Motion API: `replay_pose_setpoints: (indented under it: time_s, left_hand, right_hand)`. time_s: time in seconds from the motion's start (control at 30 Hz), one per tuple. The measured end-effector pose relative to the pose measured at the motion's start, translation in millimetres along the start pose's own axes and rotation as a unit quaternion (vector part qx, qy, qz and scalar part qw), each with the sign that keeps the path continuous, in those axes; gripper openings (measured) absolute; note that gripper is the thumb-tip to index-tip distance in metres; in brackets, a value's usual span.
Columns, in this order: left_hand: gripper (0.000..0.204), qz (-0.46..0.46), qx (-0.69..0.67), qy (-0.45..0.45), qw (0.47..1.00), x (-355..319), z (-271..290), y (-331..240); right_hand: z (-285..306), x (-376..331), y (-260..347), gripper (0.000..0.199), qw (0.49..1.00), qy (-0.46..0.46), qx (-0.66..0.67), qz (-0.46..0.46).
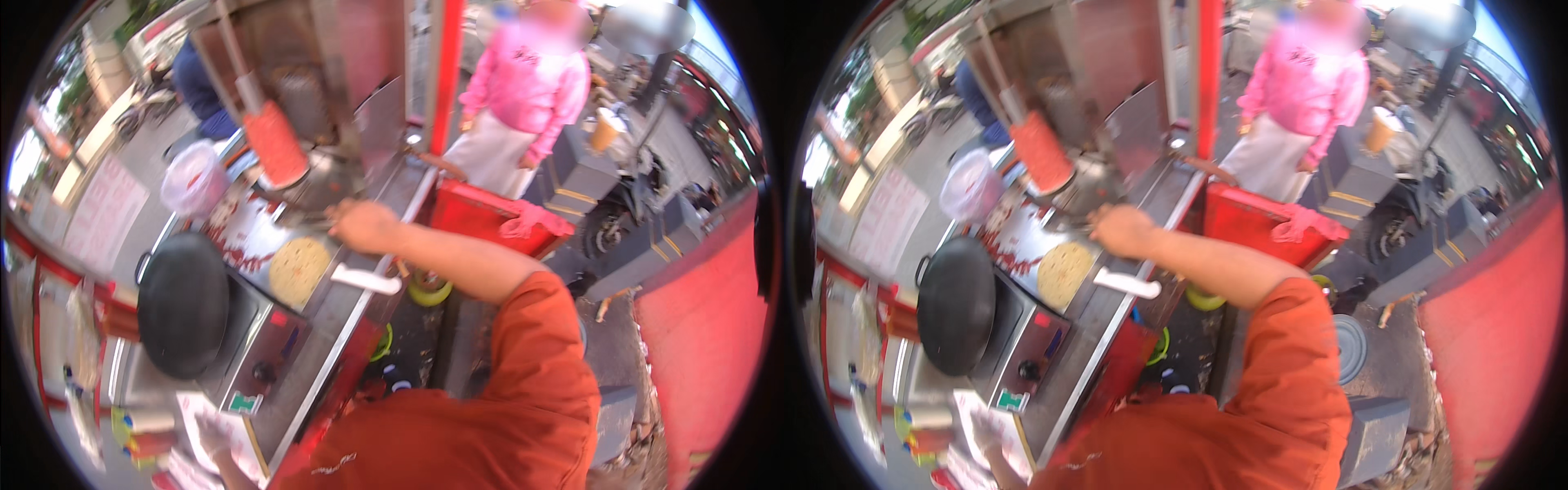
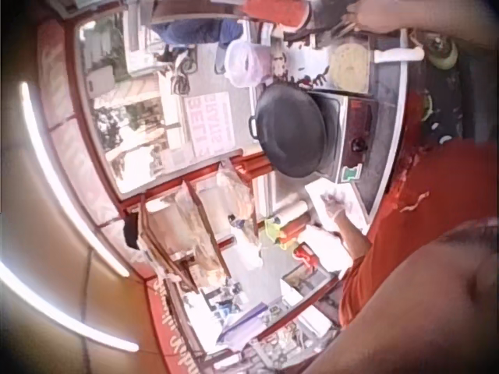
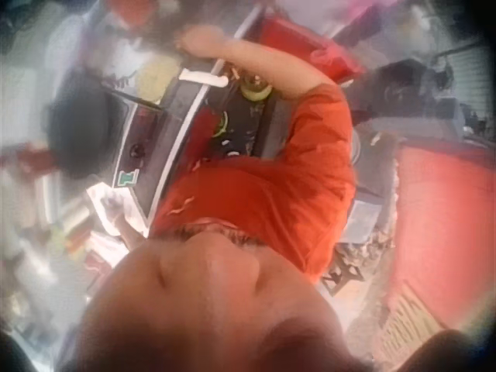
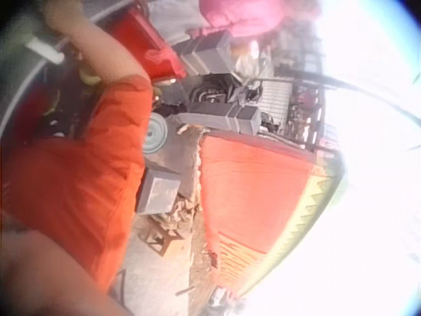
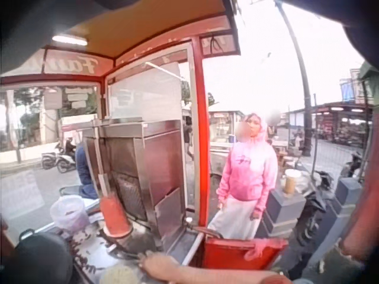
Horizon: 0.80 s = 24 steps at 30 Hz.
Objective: The person assembles street tacos by placing cooked meat onto tortillas, adding shredded cabbage, and drizzling sauces. The tacos are then wrapped in paper and placed into a bag for serving.
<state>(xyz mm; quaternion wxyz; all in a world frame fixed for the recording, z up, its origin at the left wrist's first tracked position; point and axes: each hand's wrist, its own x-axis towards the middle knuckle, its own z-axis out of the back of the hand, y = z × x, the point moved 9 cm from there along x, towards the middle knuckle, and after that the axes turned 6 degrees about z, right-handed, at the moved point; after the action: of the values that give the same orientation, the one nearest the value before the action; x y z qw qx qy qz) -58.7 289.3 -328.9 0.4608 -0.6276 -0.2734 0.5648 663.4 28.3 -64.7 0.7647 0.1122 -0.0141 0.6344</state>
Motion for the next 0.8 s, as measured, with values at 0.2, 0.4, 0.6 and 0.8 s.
replay_pose_setpoints:
  time_s: [0.2, 0.4, 0.6, 0.8]
  left_hand:
    - [0.070, 0.006, 0.431, -0.164, 0.887, -78, -51, -42]
    - [0.071, -0.129, 0.673, -0.230, 0.691, -129, -99, -61]
    - [0.077, -0.211, 0.669, -0.107, 0.705, -157, -110, -47]
    - [0.051, -0.059, 0.277, -0.039, 0.958, -146, -56, -32]
  right_hand:
    - [79, -17, -35, 0.041, 0.990, -0.064, 0.120, -0.040]
    - [55, 13, -56, 0.043, 0.972, 0.213, 0.079, -0.054]
    - [13, 12, -33, 0.038, 0.947, 0.133, 0.288, -0.045]
    - [97, -48, 2, 0.027, 0.980, -0.138, 0.145, 0.000]
